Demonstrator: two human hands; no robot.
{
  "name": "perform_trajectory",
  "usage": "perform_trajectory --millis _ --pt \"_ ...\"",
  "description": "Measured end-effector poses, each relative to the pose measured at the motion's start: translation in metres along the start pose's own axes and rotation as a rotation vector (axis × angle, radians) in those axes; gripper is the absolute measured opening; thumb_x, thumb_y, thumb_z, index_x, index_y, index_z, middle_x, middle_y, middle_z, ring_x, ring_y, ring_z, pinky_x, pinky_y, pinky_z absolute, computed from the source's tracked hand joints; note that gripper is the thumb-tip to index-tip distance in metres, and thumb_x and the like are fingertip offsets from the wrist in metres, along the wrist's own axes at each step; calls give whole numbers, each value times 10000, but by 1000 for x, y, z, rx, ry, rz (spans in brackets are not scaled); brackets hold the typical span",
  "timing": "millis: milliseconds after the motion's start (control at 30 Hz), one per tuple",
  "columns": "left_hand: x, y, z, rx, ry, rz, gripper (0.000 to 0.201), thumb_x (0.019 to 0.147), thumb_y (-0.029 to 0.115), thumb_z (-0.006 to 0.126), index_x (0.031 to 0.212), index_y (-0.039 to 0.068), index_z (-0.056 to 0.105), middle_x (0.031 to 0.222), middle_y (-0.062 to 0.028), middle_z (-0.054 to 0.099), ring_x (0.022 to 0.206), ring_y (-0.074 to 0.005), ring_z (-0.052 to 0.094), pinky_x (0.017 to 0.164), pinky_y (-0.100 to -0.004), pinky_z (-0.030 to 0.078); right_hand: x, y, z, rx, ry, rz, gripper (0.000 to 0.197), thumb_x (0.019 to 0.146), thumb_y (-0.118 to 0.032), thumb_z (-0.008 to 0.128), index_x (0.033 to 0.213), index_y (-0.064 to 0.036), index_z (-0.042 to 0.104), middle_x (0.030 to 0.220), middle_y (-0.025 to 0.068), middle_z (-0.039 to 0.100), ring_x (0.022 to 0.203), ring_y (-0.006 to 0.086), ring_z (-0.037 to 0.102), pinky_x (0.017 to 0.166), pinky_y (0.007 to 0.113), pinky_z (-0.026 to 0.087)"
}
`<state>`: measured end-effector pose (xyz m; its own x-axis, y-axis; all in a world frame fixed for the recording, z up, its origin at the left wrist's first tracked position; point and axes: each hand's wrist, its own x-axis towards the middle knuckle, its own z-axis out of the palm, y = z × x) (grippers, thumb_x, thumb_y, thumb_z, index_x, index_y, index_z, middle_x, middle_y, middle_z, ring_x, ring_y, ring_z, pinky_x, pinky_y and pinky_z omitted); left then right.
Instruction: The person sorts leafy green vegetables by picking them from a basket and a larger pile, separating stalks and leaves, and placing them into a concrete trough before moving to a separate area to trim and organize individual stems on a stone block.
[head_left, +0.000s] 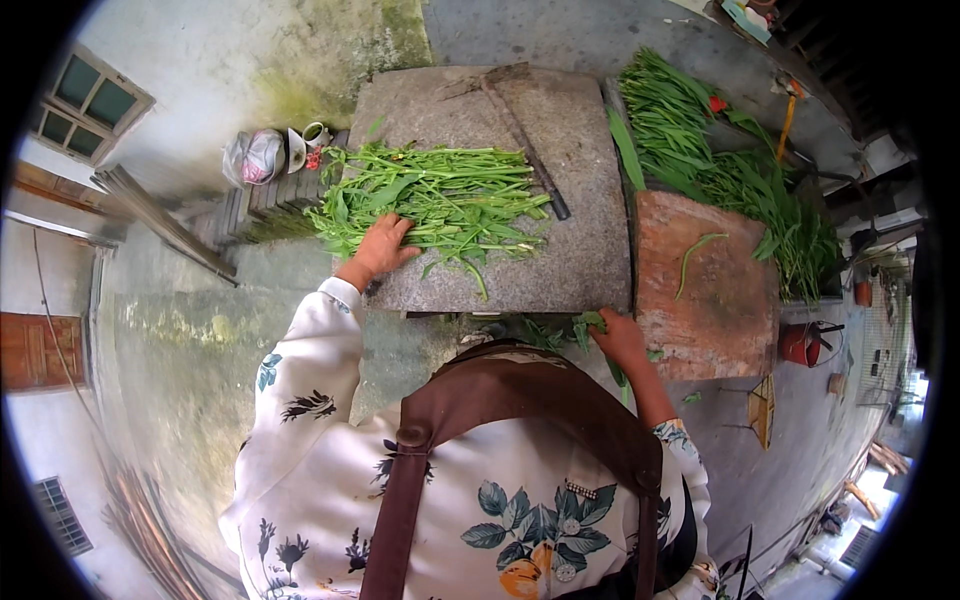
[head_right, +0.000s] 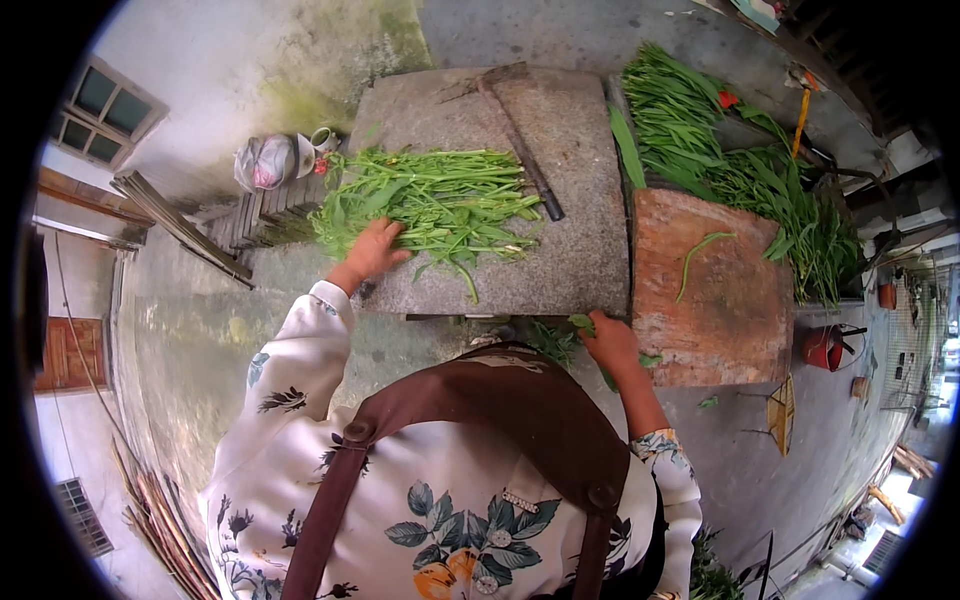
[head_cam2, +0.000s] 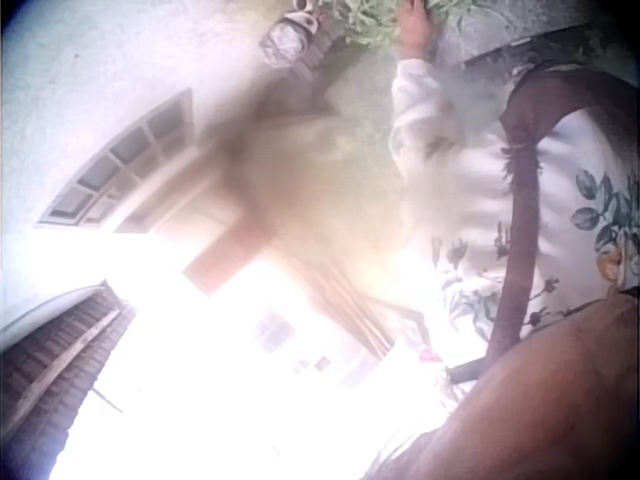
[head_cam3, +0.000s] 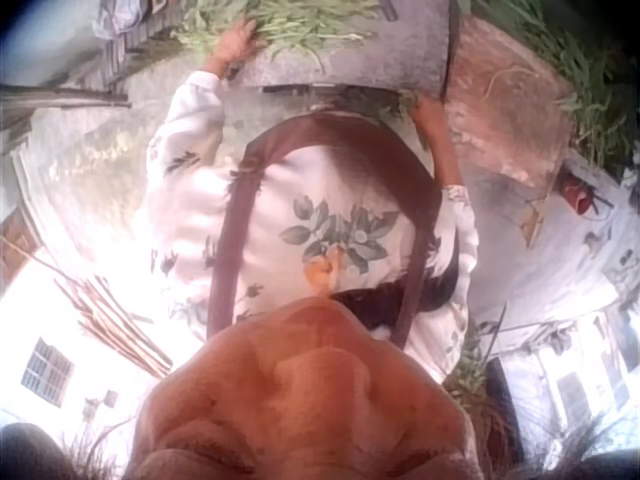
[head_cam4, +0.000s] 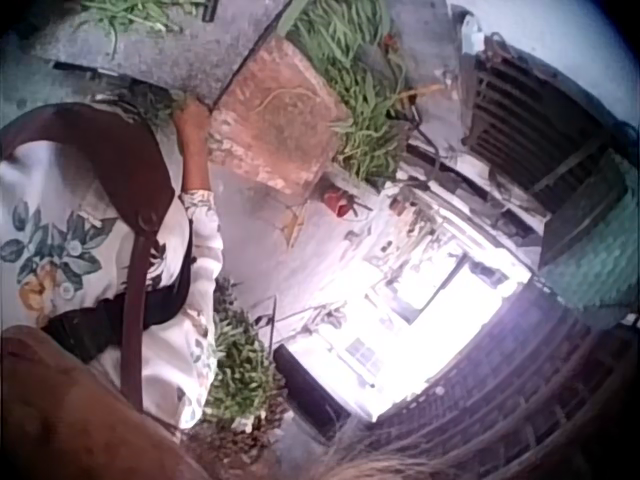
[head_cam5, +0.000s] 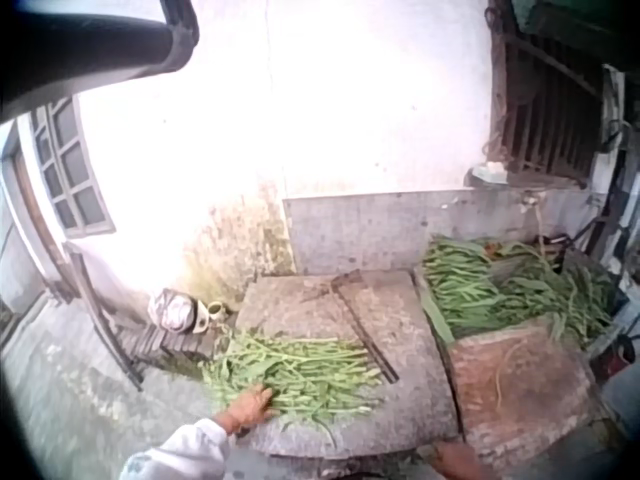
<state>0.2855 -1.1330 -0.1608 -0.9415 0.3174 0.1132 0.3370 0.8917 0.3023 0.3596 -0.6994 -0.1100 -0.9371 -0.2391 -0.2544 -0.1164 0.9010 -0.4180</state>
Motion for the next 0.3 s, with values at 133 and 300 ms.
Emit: perform_trajectory --millis 133,300 --pt "9 12 -11 53 -23 -62 276 666 228 616 897 109 520 873 -100 480 896 -291 455 724 -382 398 -1 -5 -7 -8 -28 25 317 698 -251 592 923 -39 520 699 169 567 686 333 550 577 408 426" --pt "26 -7 -25 -72 -90 -85 268 657 250 630 868 116 534 881 -93 481 918 -277 436 745 -388 381 1 -4 -9 -2 -36 43 371 705 -262 589 987 -33 517 732 174 578 703 332 554 592 404 429"
